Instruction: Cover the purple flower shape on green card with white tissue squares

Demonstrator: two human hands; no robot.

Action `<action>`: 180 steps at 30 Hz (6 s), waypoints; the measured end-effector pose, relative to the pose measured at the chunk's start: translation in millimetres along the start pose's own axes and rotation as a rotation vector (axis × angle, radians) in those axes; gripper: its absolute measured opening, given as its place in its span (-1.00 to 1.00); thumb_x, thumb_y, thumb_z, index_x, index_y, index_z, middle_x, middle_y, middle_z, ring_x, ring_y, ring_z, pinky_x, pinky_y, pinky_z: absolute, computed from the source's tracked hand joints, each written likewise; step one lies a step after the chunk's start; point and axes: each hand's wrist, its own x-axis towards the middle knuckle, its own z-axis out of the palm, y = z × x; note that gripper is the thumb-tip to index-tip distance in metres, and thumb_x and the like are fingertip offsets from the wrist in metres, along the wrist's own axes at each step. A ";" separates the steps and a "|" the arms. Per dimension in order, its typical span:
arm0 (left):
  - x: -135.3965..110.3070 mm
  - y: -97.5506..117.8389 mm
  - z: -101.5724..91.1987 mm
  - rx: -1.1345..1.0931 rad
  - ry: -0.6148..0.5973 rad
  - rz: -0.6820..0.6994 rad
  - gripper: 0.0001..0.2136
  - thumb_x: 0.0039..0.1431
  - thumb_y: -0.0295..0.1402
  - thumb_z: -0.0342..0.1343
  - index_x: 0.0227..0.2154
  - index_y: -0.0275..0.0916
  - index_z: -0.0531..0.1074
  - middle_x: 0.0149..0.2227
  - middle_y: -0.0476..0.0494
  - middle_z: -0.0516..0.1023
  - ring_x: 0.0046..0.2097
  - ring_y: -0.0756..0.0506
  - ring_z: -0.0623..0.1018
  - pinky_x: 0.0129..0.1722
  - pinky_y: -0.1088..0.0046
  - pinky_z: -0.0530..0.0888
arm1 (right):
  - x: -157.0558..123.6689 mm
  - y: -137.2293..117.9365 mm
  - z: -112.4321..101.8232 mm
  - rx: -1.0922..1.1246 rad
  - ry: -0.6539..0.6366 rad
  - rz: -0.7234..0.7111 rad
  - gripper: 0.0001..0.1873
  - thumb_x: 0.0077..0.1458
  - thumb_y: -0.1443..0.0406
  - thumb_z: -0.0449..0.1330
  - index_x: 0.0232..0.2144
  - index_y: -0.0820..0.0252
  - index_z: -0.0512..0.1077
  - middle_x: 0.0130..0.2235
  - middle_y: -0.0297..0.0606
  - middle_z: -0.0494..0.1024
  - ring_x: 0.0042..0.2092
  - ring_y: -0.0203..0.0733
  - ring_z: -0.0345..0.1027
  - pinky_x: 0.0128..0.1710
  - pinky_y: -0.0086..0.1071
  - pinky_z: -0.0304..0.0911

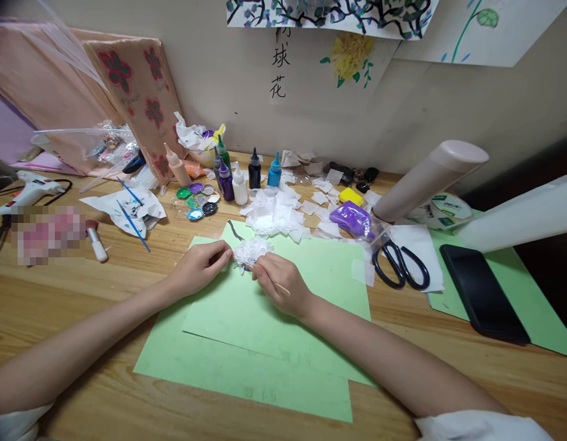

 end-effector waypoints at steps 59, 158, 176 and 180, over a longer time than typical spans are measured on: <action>-35.2 10.9 -7.4 -0.186 -0.105 0.292 -0.69 0.24 -0.42 -0.02 0.02 -0.20 0.40 0.00 -0.21 0.46 0.05 -0.16 0.39 0.06 0.24 0.35 | -1.7 4.3 -1.7 0.237 0.059 0.227 -0.67 0.33 0.22 -0.12 -0.45 0.13 0.30 -0.56 -0.40 0.37 -0.51 -0.32 0.25 -0.45 -0.41 0.16; -10.2 25.2 -10.0 -0.071 -0.286 0.005 -0.81 0.14 -0.27 0.08 -0.40 -0.24 0.53 -0.58 0.06 0.34 -0.52 0.06 0.29 -0.49 0.57 0.15 | -1.5 4.9 -3.0 0.262 0.098 0.246 -0.57 0.33 0.15 -0.13 -0.54 0.15 0.25 -0.66 -0.45 0.25 -0.62 -0.37 0.13 -0.55 -0.44 0.10; -15.8 14.0 7.6 -0.082 -0.067 0.005 -0.85 0.15 -0.31 0.08 -0.41 -0.25 0.49 -0.63 0.11 0.26 -0.55 0.09 0.25 -0.50 0.57 0.15 | -0.6 4.6 -6.3 0.182 0.106 0.173 -0.56 0.33 0.22 -0.15 -0.58 0.15 0.24 -0.66 -0.43 0.24 -0.61 -0.36 0.12 -0.51 -0.42 0.11; -15.2 14.6 9.9 -0.108 0.001 -0.030 -0.84 0.15 -0.31 0.07 -0.42 -0.27 0.49 -0.65 0.13 0.22 -0.57 0.09 0.22 -0.51 0.57 0.13 | -2.5 6.8 -5.2 0.204 0.090 0.181 -0.58 0.33 0.22 -0.13 -0.56 0.15 0.25 -0.64 -0.42 0.27 -0.59 -0.36 0.14 -0.51 -0.43 0.11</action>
